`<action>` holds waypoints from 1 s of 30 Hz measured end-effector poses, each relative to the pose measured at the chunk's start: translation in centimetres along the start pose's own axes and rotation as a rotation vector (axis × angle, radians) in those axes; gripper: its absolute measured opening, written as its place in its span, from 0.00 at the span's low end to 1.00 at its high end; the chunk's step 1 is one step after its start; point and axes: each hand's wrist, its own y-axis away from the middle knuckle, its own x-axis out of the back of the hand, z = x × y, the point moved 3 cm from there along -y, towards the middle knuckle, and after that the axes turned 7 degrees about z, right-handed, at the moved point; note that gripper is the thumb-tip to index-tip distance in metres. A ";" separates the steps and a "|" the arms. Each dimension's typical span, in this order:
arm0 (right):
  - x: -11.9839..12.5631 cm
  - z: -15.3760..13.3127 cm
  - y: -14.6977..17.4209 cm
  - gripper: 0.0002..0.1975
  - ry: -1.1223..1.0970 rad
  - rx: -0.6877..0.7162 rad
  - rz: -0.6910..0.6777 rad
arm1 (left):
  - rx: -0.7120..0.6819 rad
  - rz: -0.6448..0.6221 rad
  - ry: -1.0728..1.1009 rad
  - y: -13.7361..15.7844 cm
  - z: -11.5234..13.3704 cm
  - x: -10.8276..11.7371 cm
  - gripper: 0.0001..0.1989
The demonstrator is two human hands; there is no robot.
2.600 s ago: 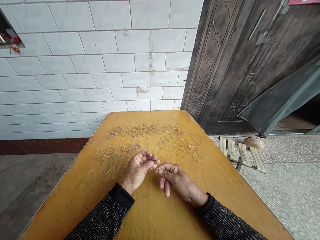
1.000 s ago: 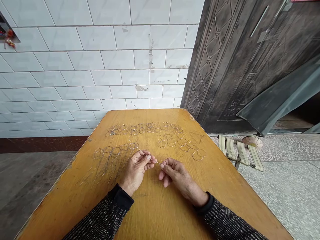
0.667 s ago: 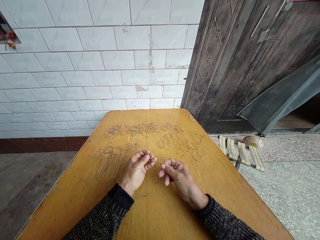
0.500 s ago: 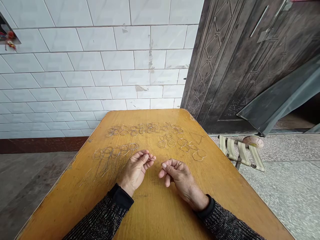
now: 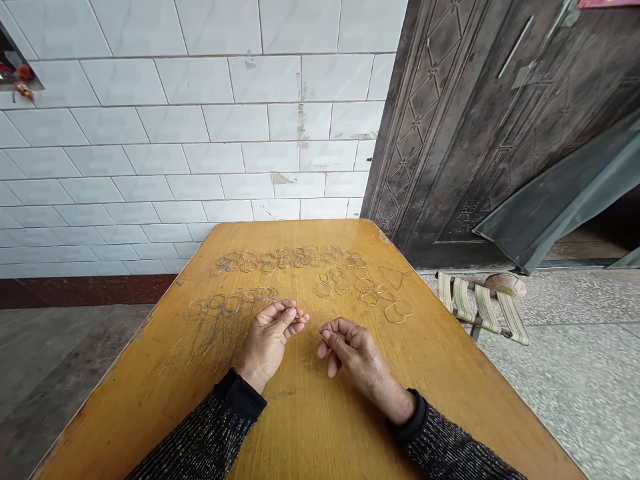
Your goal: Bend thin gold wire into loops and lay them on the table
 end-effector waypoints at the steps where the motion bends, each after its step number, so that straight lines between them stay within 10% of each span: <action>1: 0.0 0.1 0.0 0.15 0.027 0.006 -0.006 | 0.000 0.003 -0.003 0.0 0.0 0.0 0.08; 30: -0.1 -0.2 0.6 0.11 0.250 0.088 -0.106 | 0.099 0.025 0.030 -0.2 -0.1 0.1 0.11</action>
